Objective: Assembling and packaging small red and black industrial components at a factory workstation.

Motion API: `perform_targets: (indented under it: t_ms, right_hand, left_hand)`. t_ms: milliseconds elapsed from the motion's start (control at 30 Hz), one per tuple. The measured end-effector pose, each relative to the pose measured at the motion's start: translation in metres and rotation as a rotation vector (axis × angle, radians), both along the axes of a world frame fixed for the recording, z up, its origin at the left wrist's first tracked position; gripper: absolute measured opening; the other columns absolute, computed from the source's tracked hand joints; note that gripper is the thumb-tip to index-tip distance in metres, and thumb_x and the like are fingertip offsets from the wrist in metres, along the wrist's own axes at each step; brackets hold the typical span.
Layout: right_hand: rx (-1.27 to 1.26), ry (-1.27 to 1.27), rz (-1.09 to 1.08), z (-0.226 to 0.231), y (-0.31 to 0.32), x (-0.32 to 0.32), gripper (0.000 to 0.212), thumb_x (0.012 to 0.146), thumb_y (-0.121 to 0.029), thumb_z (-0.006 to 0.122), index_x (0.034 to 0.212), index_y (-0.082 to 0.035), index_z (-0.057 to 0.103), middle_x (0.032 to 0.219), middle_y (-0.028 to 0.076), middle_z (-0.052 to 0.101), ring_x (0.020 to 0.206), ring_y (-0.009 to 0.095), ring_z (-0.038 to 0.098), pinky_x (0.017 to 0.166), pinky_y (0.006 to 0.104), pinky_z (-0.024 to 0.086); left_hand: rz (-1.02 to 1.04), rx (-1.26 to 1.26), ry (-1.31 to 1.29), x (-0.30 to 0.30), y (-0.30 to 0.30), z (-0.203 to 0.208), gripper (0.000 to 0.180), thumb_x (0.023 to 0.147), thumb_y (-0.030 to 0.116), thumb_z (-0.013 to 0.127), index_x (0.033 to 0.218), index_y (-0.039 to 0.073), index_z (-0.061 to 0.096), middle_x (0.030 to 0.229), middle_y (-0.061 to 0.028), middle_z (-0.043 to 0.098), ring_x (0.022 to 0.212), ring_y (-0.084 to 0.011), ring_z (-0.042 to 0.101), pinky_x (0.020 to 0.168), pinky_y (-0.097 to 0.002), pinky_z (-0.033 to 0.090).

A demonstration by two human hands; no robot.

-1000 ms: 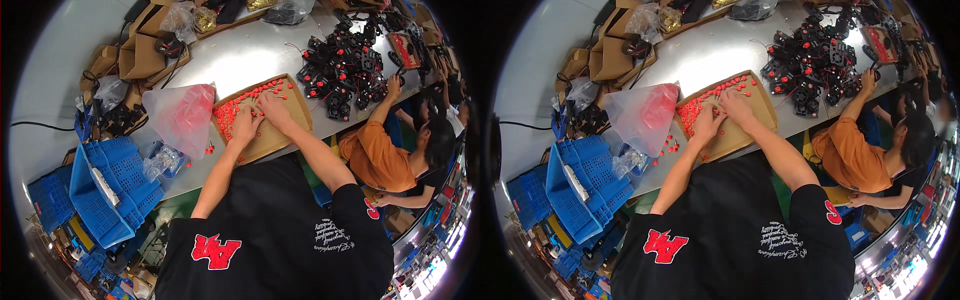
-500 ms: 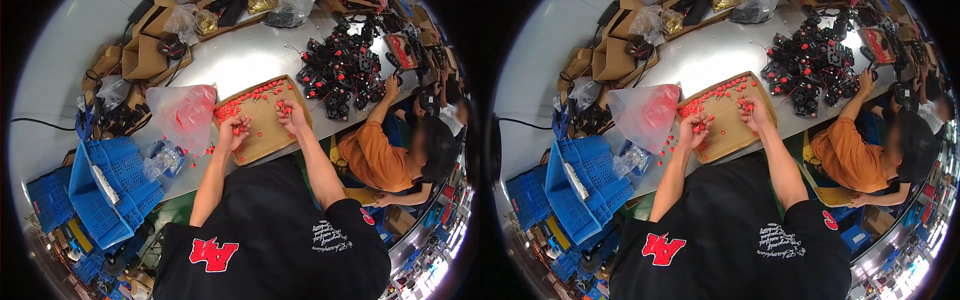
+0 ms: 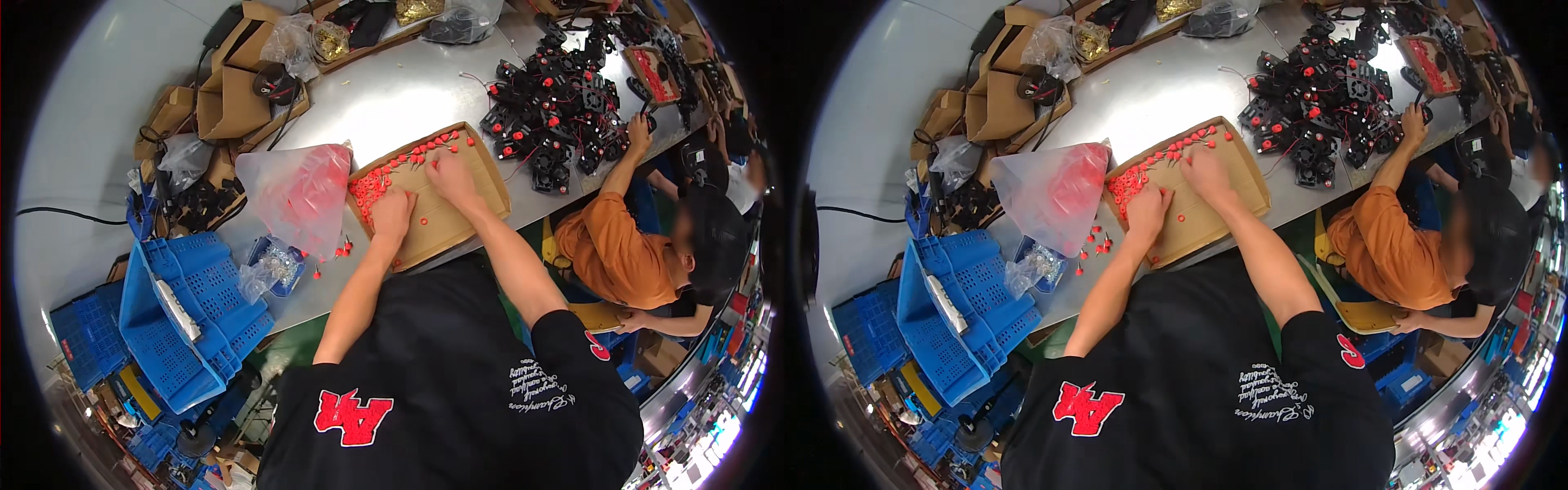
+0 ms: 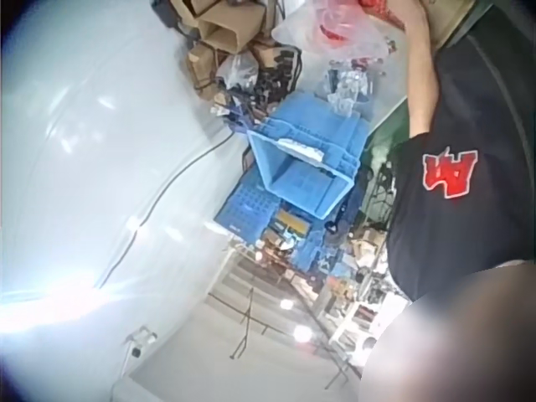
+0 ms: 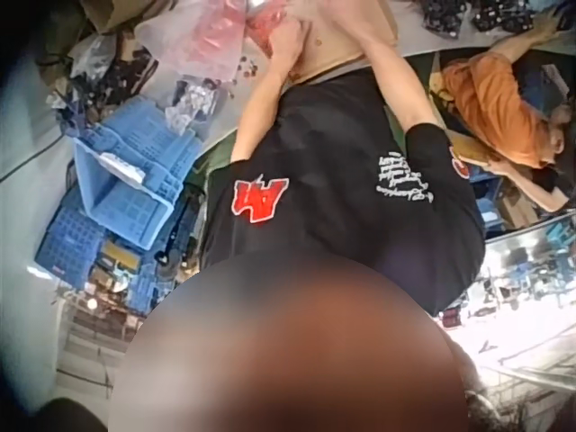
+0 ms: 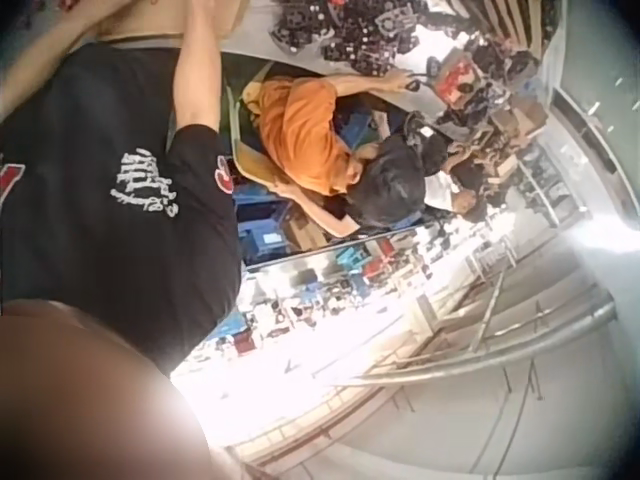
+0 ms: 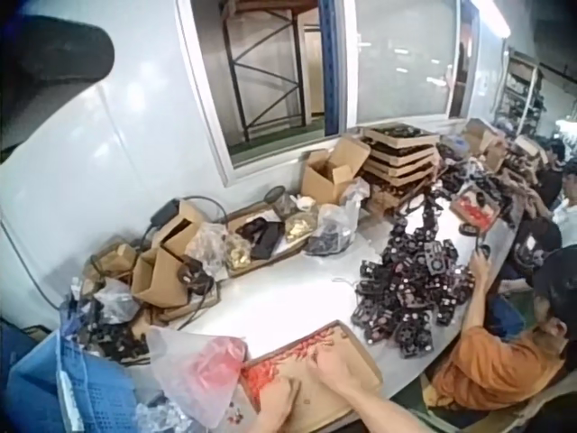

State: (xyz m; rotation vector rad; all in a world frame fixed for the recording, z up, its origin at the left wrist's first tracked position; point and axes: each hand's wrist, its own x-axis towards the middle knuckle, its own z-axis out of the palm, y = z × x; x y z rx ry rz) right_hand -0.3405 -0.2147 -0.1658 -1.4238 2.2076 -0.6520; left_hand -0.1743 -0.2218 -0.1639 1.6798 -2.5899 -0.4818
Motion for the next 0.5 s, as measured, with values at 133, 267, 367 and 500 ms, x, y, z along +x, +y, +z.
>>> perform_targets:
  t_ms: [133,267,367,500]
  right_hand:
    - [-0.119,-0.776,-0.309,0.018,0.03,-0.022,0.019,0.088,-0.024,0.052,0.091,-0.006,0.057,0.081,0.009,0.064,0.06,0.021,0.057,0.05,0.0306,0.043]
    - [-0.154,-1.635,-0.699,0.016,0.051,-0.051,0.019,0.09,-0.025,0.053,0.095,-0.008,0.059,0.077,0.0,0.062,0.056,0.008,0.048,0.047,0.0222,0.036]
    - [-0.1,-0.735,-0.347,-0.001,0.036,-0.054,0.022,0.092,-0.026,0.052,0.101,-0.006,0.057,0.084,0.006,0.064,0.06,0.018,0.056,0.048,0.0293,0.042]
    - [-0.282,-0.025,-0.012,-0.014,0.027,-0.037,0.025,0.091,-0.027,0.055,0.1,-0.004,0.057,0.087,0.014,0.064,0.067,0.031,0.061,0.055,0.0401,0.047]
  left_hand:
    - [0.021,0.033,0.06,-0.004,-0.007,-0.006,0.032,0.089,0.033,0.054,0.085,0.001,0.058,0.078,-0.0176,0.064,0.072,-0.0343,0.066,0.06,-0.0439,0.052]
    - [0.224,0.924,0.785,0.02,-0.023,0.011,0.031,0.089,0.032,0.045,0.082,0.005,0.056,0.067,-0.0081,0.059,0.058,-0.0217,0.057,0.044,-0.0324,0.041]
    - [0.463,1.439,1.211,0.028,-0.016,0.035,0.029,0.09,0.033,0.042,0.079,0.009,0.053,0.061,0.0014,0.046,0.049,-0.0089,0.038,0.039,-0.0204,0.025]
    - [0.526,1.236,1.286,0.029,-0.019,0.056,0.024,0.09,0.026,0.041,0.082,0.008,0.053,0.066,-0.0008,0.049,0.054,-0.01,0.043,0.039,-0.0188,0.028]
